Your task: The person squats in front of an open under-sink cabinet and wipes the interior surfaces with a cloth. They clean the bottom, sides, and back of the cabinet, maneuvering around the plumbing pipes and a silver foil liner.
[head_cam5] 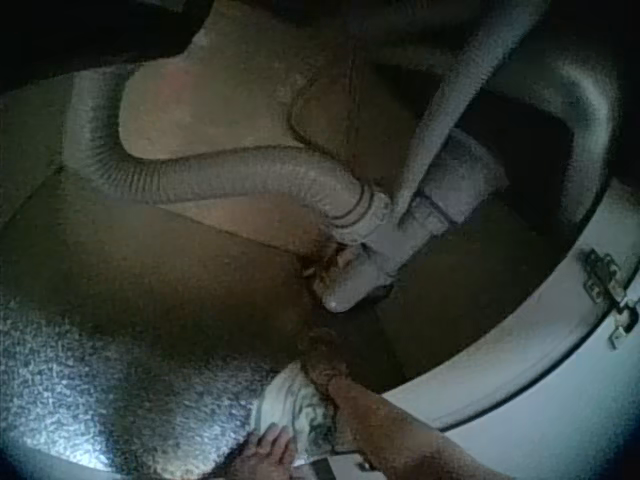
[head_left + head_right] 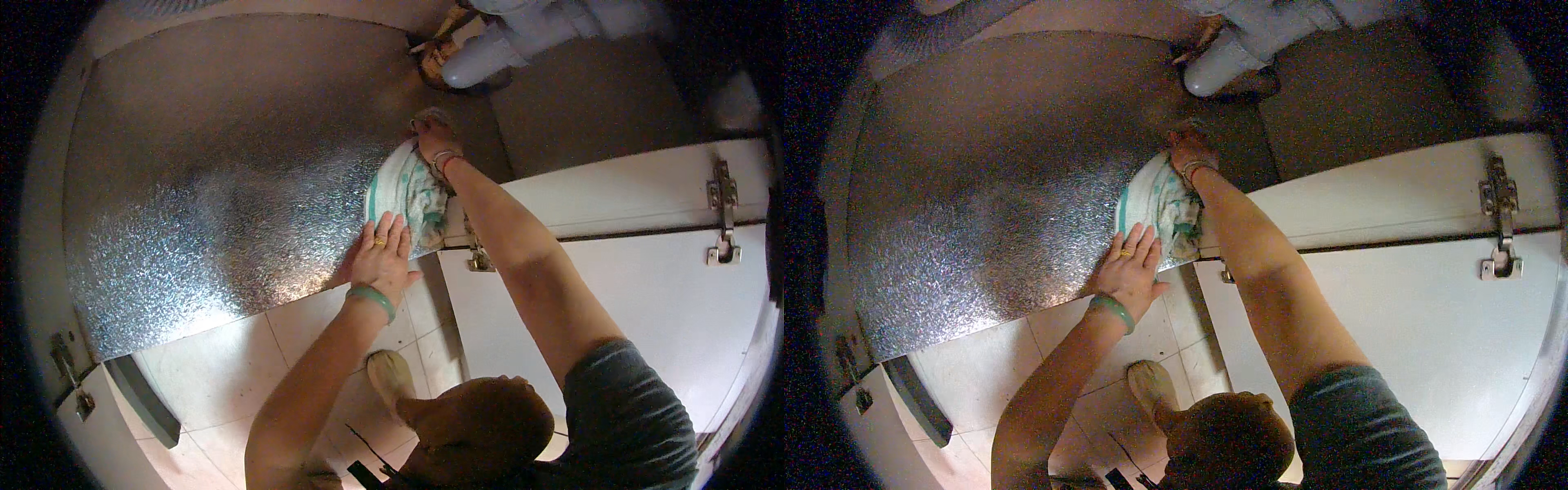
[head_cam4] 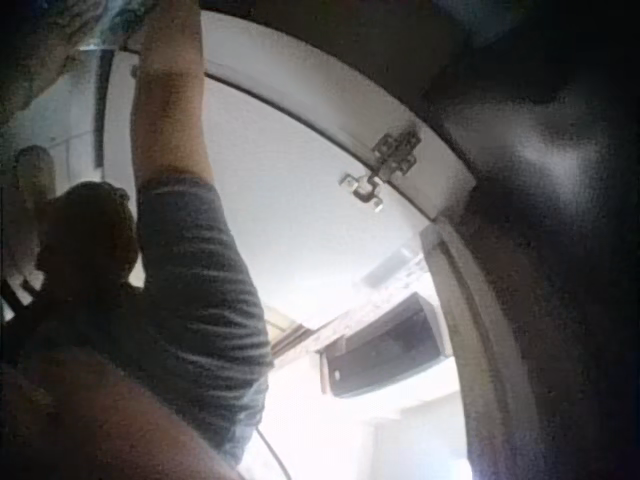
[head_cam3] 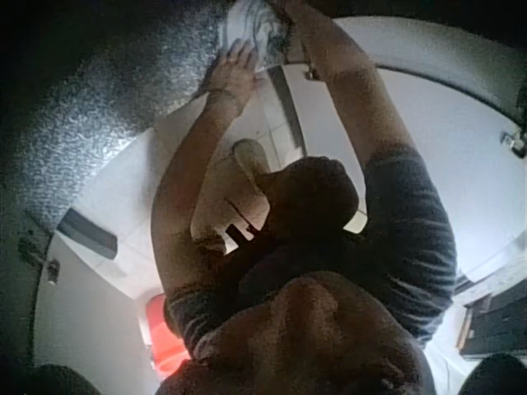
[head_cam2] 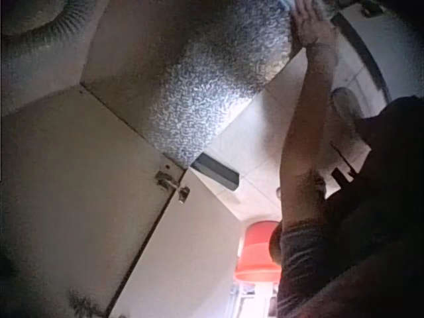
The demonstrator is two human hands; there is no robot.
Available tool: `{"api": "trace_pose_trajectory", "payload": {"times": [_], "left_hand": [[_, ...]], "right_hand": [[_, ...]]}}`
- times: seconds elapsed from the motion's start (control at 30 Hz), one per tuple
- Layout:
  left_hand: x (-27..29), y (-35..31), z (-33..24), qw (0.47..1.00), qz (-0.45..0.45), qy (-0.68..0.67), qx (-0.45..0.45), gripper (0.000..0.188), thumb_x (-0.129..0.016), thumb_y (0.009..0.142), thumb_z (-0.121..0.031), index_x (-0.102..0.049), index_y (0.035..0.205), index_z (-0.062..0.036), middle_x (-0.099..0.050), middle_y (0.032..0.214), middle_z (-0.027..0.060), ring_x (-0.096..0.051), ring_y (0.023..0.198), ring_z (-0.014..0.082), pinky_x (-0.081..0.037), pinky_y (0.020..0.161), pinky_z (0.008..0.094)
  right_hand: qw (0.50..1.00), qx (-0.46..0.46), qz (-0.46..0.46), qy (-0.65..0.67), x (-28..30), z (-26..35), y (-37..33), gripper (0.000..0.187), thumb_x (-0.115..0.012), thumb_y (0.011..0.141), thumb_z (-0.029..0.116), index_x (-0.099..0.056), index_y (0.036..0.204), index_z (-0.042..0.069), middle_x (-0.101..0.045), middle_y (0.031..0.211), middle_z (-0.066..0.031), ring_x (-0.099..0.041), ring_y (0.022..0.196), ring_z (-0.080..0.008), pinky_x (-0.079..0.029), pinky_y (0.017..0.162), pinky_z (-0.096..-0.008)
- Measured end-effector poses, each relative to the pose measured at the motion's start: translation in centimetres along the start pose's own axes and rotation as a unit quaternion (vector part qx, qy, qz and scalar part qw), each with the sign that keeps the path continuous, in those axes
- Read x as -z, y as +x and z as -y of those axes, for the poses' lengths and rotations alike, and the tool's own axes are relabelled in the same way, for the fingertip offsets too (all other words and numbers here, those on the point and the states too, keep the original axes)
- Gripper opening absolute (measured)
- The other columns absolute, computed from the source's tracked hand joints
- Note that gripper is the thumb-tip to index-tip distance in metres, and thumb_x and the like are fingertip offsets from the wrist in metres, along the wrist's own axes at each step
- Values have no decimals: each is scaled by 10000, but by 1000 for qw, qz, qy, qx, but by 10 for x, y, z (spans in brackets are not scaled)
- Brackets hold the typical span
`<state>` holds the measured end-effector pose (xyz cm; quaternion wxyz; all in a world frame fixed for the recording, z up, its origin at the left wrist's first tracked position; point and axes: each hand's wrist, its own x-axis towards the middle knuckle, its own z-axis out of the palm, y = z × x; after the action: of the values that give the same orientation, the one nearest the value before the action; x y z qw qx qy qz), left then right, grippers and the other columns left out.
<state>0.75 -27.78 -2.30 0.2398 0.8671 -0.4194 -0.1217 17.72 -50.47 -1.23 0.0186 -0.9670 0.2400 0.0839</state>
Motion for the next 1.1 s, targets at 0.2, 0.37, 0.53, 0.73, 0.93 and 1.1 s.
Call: {"api": "trace_pose_trajectory", "payload": {"times": [0.2,0.37,0.53,0.73,0.93,1.1], "left_hand": [[2,42,-7,999,6,-3,34,772,-453,925,-585,-387,1444,-17,-255,1572,144,-77,1484,333,-46,1196,492],[8,102,-6,997,52,15,58,715,-422,936,-578,-420,1447,-77,-265,1580,95,-36,1492,331,13,1192,522],[-5,118,-4,998,15,27,55,603,-468,937,-466,-455,1428,-117,-305,1561,96,-76,1489,332,-20,1196,521],[-10,89,1,999,13,40,14,480,-460,967,-410,-508,1366,-149,-380,1510,88,-160,1470,337,-109,1187,519],[9,49,-11,998,13,58,-12,488,-445,980,-411,-505,1364,-116,-396,1501,111,-204,1454,352,-156,1173,517],[19,75,6,990,123,60,37,530,-351,997,-409,-462,1411,-98,-303,1561,94,-128,1473,343,-75,1174,543]], "right_hand": [[994,68,-44,-71,-22,-37,74,567,-377,980,457,-456,1395,78,-436,1452,-180,-418,1336,-354,-377,1083,-465],[989,79,-67,-110,-21,-44,105,535,-377,984,414,-458,1389,75,-452,1433,-191,-436,1317,-362,-379,1080,-472],[987,84,-48,-124,-15,-39,98,504,-376,988,370,-461,1384,71,-467,1415,-201,-454,1299,-369,-381,1076,-479],[984,109,9,-140,2,-15,25,468,-375,993,318,-464,1378,67,-486,1392,-214,-476,1277,-378,-384,1071,-487],[993,78,-1,-89,6,-16,-11,422,-378,1001,258,-470,1381,99,-467,1416,-195,-456,1297,-375,-397,1067,-473],[992,68,8,-108,-12,11,25,395,-391,998,215,-504,1365,125,-511,1383,-174,-458,1307,-342,-400,1067,-454]]}}
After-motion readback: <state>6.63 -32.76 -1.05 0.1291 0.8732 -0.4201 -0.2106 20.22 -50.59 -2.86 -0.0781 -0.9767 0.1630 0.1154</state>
